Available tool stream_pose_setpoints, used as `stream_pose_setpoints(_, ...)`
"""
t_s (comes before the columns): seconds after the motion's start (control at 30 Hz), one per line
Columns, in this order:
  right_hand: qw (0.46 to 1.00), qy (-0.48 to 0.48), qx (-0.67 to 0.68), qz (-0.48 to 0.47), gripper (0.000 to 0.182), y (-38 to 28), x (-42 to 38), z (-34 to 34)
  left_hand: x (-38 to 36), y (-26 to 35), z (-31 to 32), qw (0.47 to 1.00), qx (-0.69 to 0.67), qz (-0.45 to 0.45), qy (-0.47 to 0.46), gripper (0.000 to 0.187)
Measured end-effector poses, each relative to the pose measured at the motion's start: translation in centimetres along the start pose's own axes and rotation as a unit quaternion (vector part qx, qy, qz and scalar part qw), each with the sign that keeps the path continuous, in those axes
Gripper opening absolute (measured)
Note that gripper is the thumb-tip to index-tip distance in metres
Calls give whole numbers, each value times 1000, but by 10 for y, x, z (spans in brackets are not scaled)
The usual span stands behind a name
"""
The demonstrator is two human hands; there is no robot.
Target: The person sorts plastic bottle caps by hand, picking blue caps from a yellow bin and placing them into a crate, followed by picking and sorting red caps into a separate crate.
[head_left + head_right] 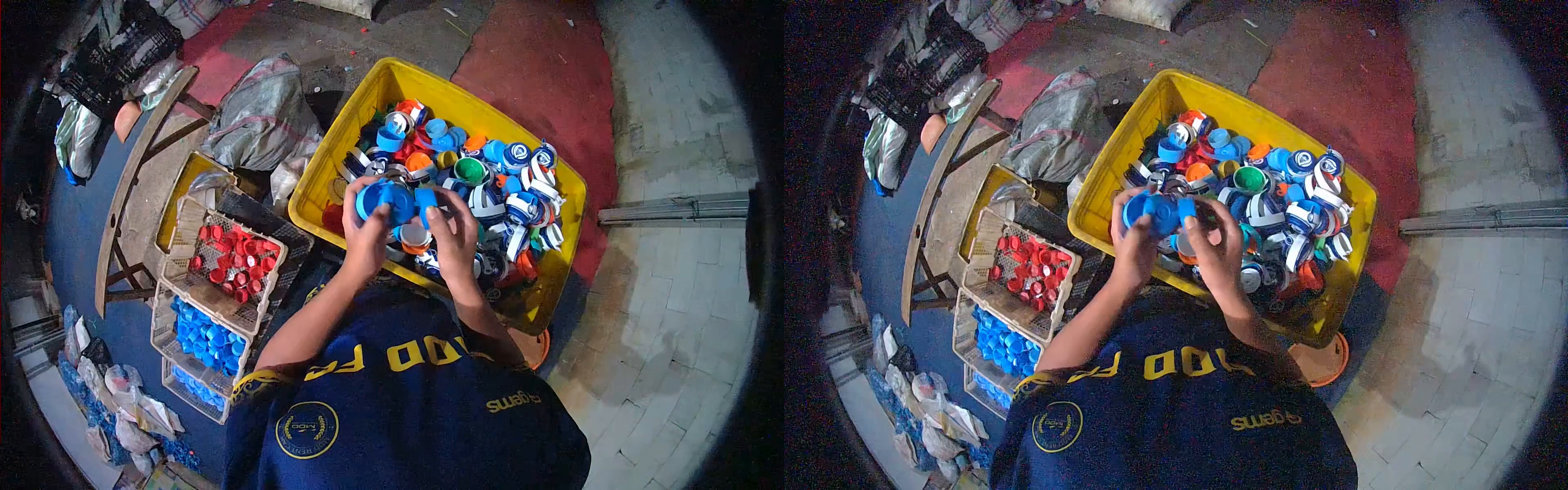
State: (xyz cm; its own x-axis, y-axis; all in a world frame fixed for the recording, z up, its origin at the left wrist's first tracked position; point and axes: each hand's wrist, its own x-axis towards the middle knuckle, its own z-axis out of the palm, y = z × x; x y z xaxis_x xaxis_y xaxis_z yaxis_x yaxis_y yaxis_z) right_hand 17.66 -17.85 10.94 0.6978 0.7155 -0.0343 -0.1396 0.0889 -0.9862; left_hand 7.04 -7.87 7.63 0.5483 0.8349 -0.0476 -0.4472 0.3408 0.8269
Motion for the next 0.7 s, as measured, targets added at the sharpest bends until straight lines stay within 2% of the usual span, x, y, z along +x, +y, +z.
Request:
stream_pose_setpoints(0.07,994,-20,-86,-69,40,-4,0,5,-4,27,15,972,-181,-148,15,40)
stream_pose_setpoints(0.1,989,-30,-98,-106,46,-3,3,9,-2,25,12,963,-211,-170,3,41)
stream_pose_setpoints(0.2,948,-48,-250,-193,56,-15,1,14,5,20,4,937,-298,-184,8,44)
stream_pose_setpoints(0.3,910,-65,-302,-276,58,-15,0,13,7,27,4,934,-309,-181,-7,48)
stream_pose_setpoints(0.47,840,-134,-427,-305,59,-14,-9,21,6,28,-3,909,-363,-205,-9,50)
stream_pose_setpoints(0.6,830,-157,-439,-306,67,-11,-12,24,7,21,-12,930,-301,-212,14,50)
stream_pose_setpoints(0.63,828,-163,-442,-304,68,-13,-12,24,4,25,-12,927,-301,-218,49,49)
stream_pose_setpoints(0.7,826,-174,-441,-307,70,-15,-12,24,4,29,-13,919,-327,-220,15,49)
